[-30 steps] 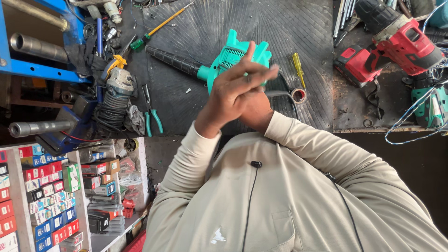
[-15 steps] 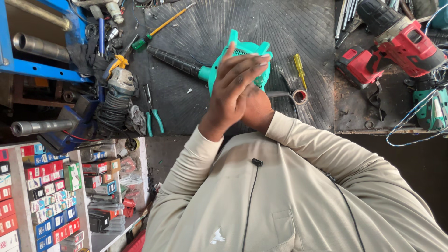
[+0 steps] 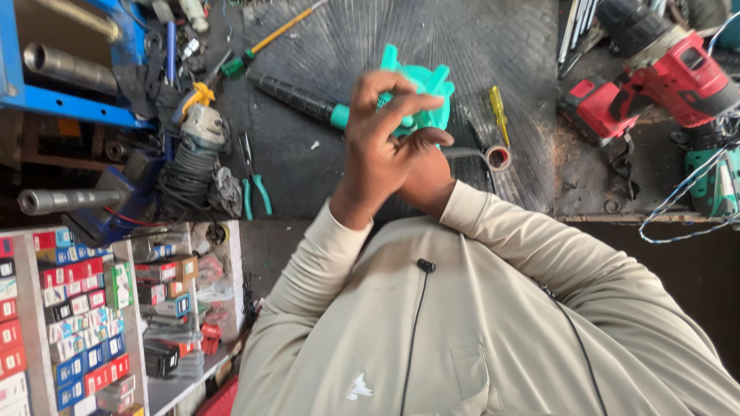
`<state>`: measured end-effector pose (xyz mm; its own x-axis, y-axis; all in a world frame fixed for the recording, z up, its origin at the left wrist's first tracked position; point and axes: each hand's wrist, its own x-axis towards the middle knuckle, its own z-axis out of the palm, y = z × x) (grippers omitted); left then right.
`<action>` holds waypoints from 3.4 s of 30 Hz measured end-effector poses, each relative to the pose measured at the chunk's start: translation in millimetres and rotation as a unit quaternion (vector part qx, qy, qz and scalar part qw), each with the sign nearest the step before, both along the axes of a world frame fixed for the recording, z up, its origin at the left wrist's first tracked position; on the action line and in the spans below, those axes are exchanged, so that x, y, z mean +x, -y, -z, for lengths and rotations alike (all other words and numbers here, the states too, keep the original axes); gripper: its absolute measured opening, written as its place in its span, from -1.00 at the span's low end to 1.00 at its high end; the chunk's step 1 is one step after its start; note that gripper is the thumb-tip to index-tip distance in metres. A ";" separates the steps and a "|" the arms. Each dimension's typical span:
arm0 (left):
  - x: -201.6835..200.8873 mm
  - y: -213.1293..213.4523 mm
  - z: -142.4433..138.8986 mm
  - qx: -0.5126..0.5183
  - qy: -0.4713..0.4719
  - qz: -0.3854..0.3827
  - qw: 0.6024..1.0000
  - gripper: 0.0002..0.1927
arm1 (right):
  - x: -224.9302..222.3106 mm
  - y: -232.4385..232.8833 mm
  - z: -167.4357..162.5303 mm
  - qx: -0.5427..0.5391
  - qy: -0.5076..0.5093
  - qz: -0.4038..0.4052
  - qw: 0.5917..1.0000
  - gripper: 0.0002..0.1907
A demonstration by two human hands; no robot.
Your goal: The person assembles a green leaf blower on a workbench. They attach the handle to the body, then use a screwdriver to tighten screws securing the handle in place.
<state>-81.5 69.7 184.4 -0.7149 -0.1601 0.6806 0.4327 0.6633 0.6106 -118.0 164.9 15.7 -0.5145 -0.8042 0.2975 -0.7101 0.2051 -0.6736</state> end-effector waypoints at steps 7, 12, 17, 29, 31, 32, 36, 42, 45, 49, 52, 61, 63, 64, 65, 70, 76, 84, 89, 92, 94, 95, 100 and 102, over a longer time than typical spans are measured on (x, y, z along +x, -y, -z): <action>2.4 5.8 -20.3 -0.038 0.115 0.127 0.984 -0.71 | 1.1 2.1 -4.8 -0.020 -0.032 0.048 0.998 -0.54; 8.9 -13.5 17.5 -0.075 -0.003 -0.096 0.992 -0.79 | 2.7 2.8 9.4 -0.006 0.212 0.021 0.977 -0.53; 14.6 -25.9 62.0 0.204 0.043 0.102 0.973 -0.74 | 9.3 2.8 10.4 -0.150 0.271 0.036 0.950 -0.58; -1.3 -37.6 67.8 0.267 0.115 0.106 0.951 -0.72 | 2.0 -6.3 -12.0 0.009 -0.030 0.035 0.999 -0.70; 5.5 -56.5 65.3 0.187 0.108 0.005 0.976 -0.69 | 3.2 -7.8 -13.6 -0.001 -0.035 0.033 0.999 -0.70; 4.0 -56.6 60.9 0.146 0.103 -0.046 0.983 -0.67 | 3.4 -6.7 -14.1 -0.001 -0.041 0.035 0.999 -0.70; -33.1 -2.9 27.5 0.182 0.222 0.288 0.914 -0.62 | -4.7 -2.9 -15.1 0.026 -0.064 0.015 0.997 -0.70; -28.3 -27.6 6.8 0.265 0.159 0.054 0.950 -0.69 | -8.1 -5.5 -20.1 0.003 -0.040 0.013 0.999 -0.70; -4.6 -61.7 24.1 0.132 0.067 -0.090 0.985 -0.69 | -7.9 -11.1 -24.0 0.000 -0.047 0.009 0.999 -0.70; -15.0 -43.0 50.9 0.241 0.090 0.048 0.965 -0.71 | -8.7 -11.1 -28.6 0.008 -0.071 0.014 0.997 -0.70; -27.5 -20.0 62.6 0.233 0.096 0.143 0.957 -0.70 | -8.9 -5.0 -30.8 -0.002 -0.082 0.010 0.997 -0.70; -44.0 17.0 50.1 0.236 0.160 0.331 0.900 -0.52 | -14.2 -3.9 -9.7 0.021 -0.207 0.019 0.978 -0.68; -28.2 27.7 39.3 0.157 0.185 0.291 0.926 -0.54 | -15.3 -6.4 -5.9 0.028 -0.236 -0.001 0.971 -0.69; -19.1 28.9 34.9 0.122 0.185 0.254 0.942 -0.57 | -14.0 -8.0 -6.6 0.032 -0.248 -0.015 0.968 -0.69; -7.6 29.0 31.0 0.082 0.184 0.219 0.955 -0.59 | -10.4 -9.0 -9.3 0.022 -0.244 -0.012 0.969 -0.66; 12.7 21.9 27.8 0.184 -0.070 0.042 0.980 -0.54 | -5.3 -14.4 -53.3 0.040 -0.264 0.013 0.964 -0.59; 54.8 59.6 36.7 0.587 -0.023 -0.035 0.808 -0.28 | -45.4 -39.5 -109.2 -0.052 -0.208 -0.007 0.977 -0.60; 83.7 36.2 77.9 0.332 0.041 -0.012 0.942 -0.32 | -81.4 -6.5 -107.9 -0.033 -0.237 -0.035 0.970 -0.32; 74.9 28.8 88.9 0.176 -0.006 -0.004 0.984 -0.40 | -72.6 7.2 -96.7 -0.013 -0.207 0.001 0.978 -0.46; 71.7 29.0 85.9 0.166 -0.019 0.015 0.986 -0.43 | -70.8 8.7 -91.0 -0.023 -0.215 0.013 0.976 -0.49; 70.5 27.7 83.3 0.161 -0.005 0.017 0.987 -0.44 | -68.0 7.3 -88.8 -0.021 -0.218 0.018 0.976 -0.49; 70.1 27.2 82.1 0.156 0.000 0.019 0.988 -0.44 | -66.5 7.6 -88.4 -0.021 -0.224 0.020 0.974 -0.49; 70.0 28.1 78.9 0.125 0.011 0.016 0.992 -0.45 | -59.8 11.0 -90.2 -0.018 -0.239 0.038 0.970 -0.52; 71.0 29.8 78.3 0.122 0.016 0.015 0.992 -0.45 | -58.4 11.8 -91.3 -0.022 -0.239 0.041 0.970 -0.52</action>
